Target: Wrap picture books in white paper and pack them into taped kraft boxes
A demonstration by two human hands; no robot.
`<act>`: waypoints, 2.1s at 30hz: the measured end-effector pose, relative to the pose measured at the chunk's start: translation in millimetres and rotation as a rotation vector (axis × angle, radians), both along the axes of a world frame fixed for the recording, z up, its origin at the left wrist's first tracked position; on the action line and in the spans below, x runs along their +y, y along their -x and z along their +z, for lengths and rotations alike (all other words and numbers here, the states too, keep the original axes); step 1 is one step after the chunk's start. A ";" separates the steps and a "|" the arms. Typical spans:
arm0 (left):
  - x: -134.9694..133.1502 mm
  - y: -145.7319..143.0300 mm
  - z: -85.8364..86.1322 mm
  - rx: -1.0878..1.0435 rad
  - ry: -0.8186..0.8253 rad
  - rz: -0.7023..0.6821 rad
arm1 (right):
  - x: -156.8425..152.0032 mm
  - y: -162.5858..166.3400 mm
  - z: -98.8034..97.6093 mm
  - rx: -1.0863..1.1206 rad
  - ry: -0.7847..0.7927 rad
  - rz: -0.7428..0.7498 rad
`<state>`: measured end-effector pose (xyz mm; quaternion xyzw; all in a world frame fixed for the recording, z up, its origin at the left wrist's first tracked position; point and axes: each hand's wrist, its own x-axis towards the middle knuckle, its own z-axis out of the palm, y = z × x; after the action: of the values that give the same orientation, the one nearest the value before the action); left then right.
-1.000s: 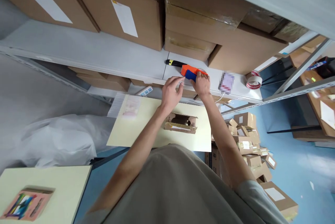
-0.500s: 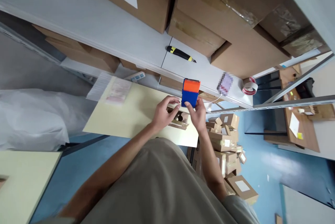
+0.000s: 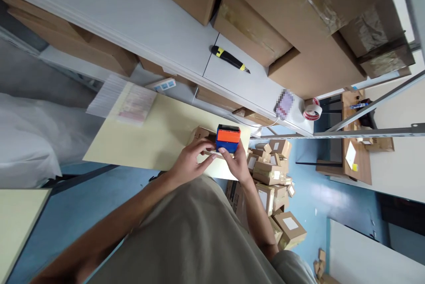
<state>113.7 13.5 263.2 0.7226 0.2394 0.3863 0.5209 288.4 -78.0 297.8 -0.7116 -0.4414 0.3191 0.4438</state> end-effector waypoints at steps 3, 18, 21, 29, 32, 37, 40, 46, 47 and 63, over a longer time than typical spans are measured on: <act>12.4 16.0 11.1 -0.013 0.042 0.065 | -8.0 3.2 0.8 -0.064 0.041 0.037; 50.7 57.8 56.4 -0.025 -0.134 -0.097 | -34.8 19.7 34.1 -0.456 0.179 0.215; 53.4 64.3 51.9 -0.032 -0.083 -0.164 | -36.9 22.5 39.5 -0.528 0.207 0.258; 65.3 78.8 46.2 -0.033 0.151 -0.301 | -32.8 36.6 57.3 -0.594 0.346 0.303; 65.7 72.3 34.7 0.072 0.457 -0.347 | -25.0 42.9 67.9 -0.537 0.488 0.325; 53.0 52.4 -12.8 0.048 0.947 -0.311 | -5.0 48.8 76.9 -0.438 0.776 0.322; 36.4 50.3 -31.8 0.042 1.103 -0.243 | 7.3 50.3 80.2 -0.448 0.940 0.353; 15.8 57.4 -31.2 0.054 1.181 -0.254 | 31.0 40.8 115.0 -0.477 1.143 0.525; 20.2 59.7 -35.8 0.057 1.164 -0.204 | 34.8 35.5 126.5 -0.469 1.164 0.531; 51.5 14.9 -177.9 -0.056 1.384 0.128 | 111.3 30.3 158.4 -0.582 1.186 0.428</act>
<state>98.9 65.0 85.2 0.1985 0.4594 0.1932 0.8439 258.1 33.3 456.2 -0.7880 -0.4241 0.3832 -0.2290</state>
